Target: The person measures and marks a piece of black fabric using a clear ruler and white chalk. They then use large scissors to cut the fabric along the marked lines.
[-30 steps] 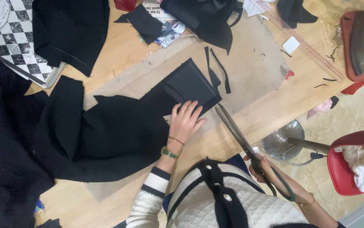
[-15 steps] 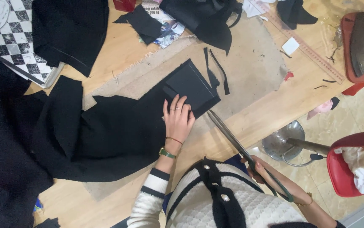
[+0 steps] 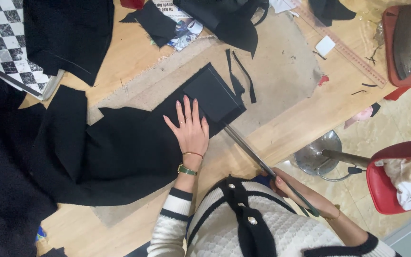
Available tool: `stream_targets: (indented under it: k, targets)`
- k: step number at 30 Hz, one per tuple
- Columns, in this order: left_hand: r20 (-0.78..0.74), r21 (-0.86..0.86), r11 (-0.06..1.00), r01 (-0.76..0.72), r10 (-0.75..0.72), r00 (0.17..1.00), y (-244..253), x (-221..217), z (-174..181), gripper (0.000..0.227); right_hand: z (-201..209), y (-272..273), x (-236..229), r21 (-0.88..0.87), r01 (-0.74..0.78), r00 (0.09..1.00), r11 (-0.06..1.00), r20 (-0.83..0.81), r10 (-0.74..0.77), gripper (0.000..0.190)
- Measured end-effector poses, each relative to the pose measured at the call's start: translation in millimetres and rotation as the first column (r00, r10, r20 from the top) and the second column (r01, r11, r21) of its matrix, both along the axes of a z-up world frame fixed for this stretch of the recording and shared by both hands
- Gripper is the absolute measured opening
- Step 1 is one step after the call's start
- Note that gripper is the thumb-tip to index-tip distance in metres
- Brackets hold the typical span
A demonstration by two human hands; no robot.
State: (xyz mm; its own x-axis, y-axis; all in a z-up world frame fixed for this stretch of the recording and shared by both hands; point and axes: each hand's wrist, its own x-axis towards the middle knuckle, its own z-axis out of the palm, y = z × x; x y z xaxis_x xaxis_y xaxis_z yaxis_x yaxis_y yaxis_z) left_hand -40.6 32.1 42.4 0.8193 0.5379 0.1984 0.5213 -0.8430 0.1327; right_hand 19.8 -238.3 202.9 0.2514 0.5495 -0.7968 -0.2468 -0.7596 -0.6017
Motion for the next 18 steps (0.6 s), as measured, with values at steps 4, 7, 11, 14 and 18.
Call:
stream_targets:
  k: [4, 7, 11, 14, 18]
  targets:
    - [-0.016, 0.012, 1.000, -0.015, 0.015, 1.000, 0, 0, 0, 0.057, -6, 14, 0, 0.059, -0.049, 0.994, 0.997, 0.097, 0.043, 0.061]
    - [0.017, 0.004, 1.000, -0.025, 0.025, 1.000, 2, 1, -14, 0.057, 9, 43, 4, 0.078, -0.053, 0.991, 0.996, 0.129, 0.043, 0.063]
    - [-0.003, -0.013, 0.999, -0.040, 0.040, 0.999, 1, 1, -25, 0.060, -15, 54, 1, -0.074, -0.081, 0.982, 0.994, 0.165, 0.092, 0.070]
    - [-0.020, -0.025, 0.999, -0.046, 0.045, 0.999, 1, 1, -24, 0.059, -45, 46, -3, -0.082, -0.084, 0.970, 0.993, 0.223, 0.101, 0.069]
    - [-0.026, -0.045, 0.998, -0.049, 0.048, 0.999, 2, 1, -24, 0.058, -40, 58, -3, -0.053, -0.048, 0.976, 0.997, 0.212, 0.058, 0.069]
